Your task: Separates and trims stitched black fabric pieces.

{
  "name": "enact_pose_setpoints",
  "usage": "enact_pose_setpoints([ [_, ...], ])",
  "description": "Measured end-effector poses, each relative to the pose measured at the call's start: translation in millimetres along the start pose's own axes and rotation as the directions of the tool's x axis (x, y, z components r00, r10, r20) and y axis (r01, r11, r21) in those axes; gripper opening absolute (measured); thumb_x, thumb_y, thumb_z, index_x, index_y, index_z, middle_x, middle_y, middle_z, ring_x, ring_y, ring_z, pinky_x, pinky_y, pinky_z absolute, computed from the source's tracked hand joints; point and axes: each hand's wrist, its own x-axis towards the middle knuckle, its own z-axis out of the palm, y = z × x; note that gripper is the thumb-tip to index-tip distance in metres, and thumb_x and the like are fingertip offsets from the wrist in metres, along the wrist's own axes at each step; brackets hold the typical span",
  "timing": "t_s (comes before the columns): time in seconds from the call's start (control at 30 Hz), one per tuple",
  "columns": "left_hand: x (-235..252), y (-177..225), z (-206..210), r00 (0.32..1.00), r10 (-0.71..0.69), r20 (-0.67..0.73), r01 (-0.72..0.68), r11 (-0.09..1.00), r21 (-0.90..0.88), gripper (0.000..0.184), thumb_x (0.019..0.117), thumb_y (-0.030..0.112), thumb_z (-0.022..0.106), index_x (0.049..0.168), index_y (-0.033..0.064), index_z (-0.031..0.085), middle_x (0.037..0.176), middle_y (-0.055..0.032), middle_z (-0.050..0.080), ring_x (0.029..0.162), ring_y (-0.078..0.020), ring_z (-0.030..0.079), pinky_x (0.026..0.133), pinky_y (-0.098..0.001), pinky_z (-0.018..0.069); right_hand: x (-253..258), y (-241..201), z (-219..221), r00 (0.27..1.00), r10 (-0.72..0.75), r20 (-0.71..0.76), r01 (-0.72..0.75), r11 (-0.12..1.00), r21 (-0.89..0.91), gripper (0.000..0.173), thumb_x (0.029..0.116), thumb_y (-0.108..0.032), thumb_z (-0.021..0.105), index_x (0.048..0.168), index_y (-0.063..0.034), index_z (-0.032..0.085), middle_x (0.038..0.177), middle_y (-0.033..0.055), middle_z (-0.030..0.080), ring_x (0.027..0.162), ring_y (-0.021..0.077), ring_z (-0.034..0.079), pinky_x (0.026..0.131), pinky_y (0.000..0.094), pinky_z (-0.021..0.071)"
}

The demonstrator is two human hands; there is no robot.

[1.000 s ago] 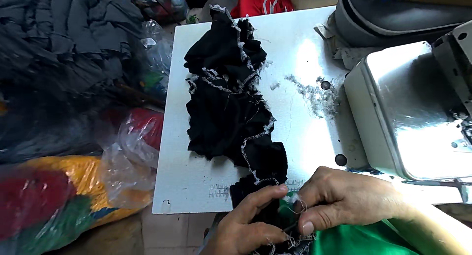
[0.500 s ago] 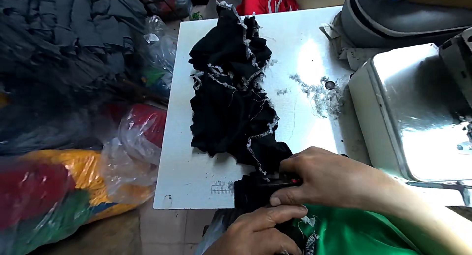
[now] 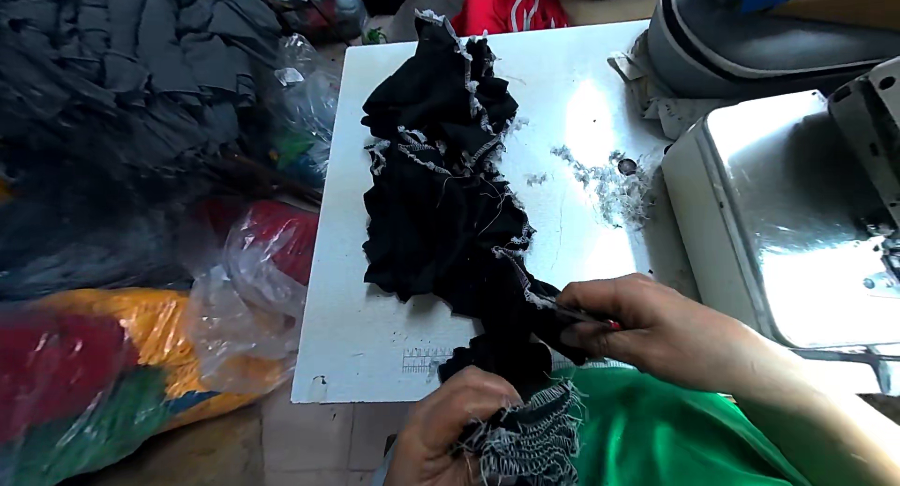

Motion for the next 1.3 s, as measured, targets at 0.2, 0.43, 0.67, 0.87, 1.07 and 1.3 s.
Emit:
enact_pose_setpoints([
  [0.2, 17, -8, 9, 1.0, 0.015, 0.016, -0.016, 1.0, 0.015, 0.023, 0.1034, 0.033, 0.057, 0.119, 0.0188, 0.066, 0.115, 0.014, 0.066, 0.109, 0.0096, 0.058, 0.095, -0.0099, 0.0461, -11, -4, 12, 0.999, -0.023, 0.025, 0.022, 0.999, 0.041, 0.022, 0.0954, -0.006, 0.057, 0.111, -0.0037, 0.072, 0.092, 0.0013, 0.068, 0.079, -0.0025, 0.057, 0.069, 0.0132, 0.0454],
  [0.43, 22, -6, 14, 0.991, -0.115, -0.069, 0.099, 0.974, -0.202, 0.032, 0.0954, 0.031, 0.068, 0.128, 0.0289, 0.064, 0.119, 0.0215, 0.069, 0.107, 0.0103, 0.063, 0.094, -0.011, 0.0513, -17, -5, 13, 0.993, -0.115, 0.018, 0.114, 0.991, 0.071, 0.027, 0.0949, -0.002, 0.056, 0.117, -0.0019, 0.072, 0.097, 0.0071, 0.069, 0.08, 0.0025, 0.061, 0.071, 0.0156, 0.0494],
  [0.67, 20, -12, 2, 0.991, -0.136, 0.014, 0.136, 0.991, 0.008, 0.035, 0.0961, 0.045, 0.063, 0.126, 0.028, 0.068, 0.117, 0.0224, 0.067, 0.109, 0.0123, 0.059, 0.094, -0.0099, 0.0489, -15, 0, 17, 0.971, -0.238, -0.013, 0.238, 0.969, 0.067, 0.032, 0.091, 0.004, 0.057, 0.118, -0.0021, 0.073, 0.098, 0.0083, 0.07, 0.09, 0.006, 0.063, 0.078, 0.0167, 0.0494],
  [0.87, 25, -14, 2, 0.997, -0.041, -0.058, 0.046, 0.994, 0.099, 0.025, 0.0956, 0.046, 0.066, 0.115, 0.031, 0.073, 0.122, 0.0217, 0.06, 0.115, 0.0107, 0.053, 0.097, -0.0078, 0.0439, -19, 0, 9, 0.978, -0.208, -0.026, 0.208, 0.978, 0.009, 0.026, 0.0947, -0.004, 0.058, 0.117, -0.0046, 0.072, 0.095, 0.0036, 0.072, 0.082, -0.0016, 0.061, 0.073, 0.0121, 0.0478],
  [1.07, 31, -17, 1, 0.998, -0.02, -0.066, 0.027, 0.994, 0.106, 0.027, 0.0964, 0.048, 0.063, 0.117, 0.0324, 0.073, 0.126, 0.022, 0.066, 0.124, 0.0037, 0.056, 0.105, -0.0177, 0.0466, -31, 8, -7, 0.943, -0.144, -0.3, 0.096, 0.981, -0.17, 0.017, 0.0908, -0.009, 0.062, 0.103, -0.0108, 0.074, 0.077, -0.0077, 0.063, 0.062, -0.0077, 0.052, 0.055, 0.0074, 0.0428],
  [1.3, 36, -17, 3, 0.982, -0.072, -0.177, 0.078, 0.997, 0.026, 0.026, 0.0938, 0.042, 0.068, 0.119, 0.0361, 0.074, 0.12, 0.0233, 0.069, 0.112, 0.0074, 0.062, 0.097, -0.0132, 0.051, -52, 5, -9, 0.95, 0.042, -0.309, 0.009, 0.987, 0.161, 0.041, 0.1026, -0.053, 0.05, 0.108, -0.018, 0.07, 0.07, -0.0123, 0.058, 0.058, -0.0085, 0.05, 0.05, 0.0095, 0.0424],
])
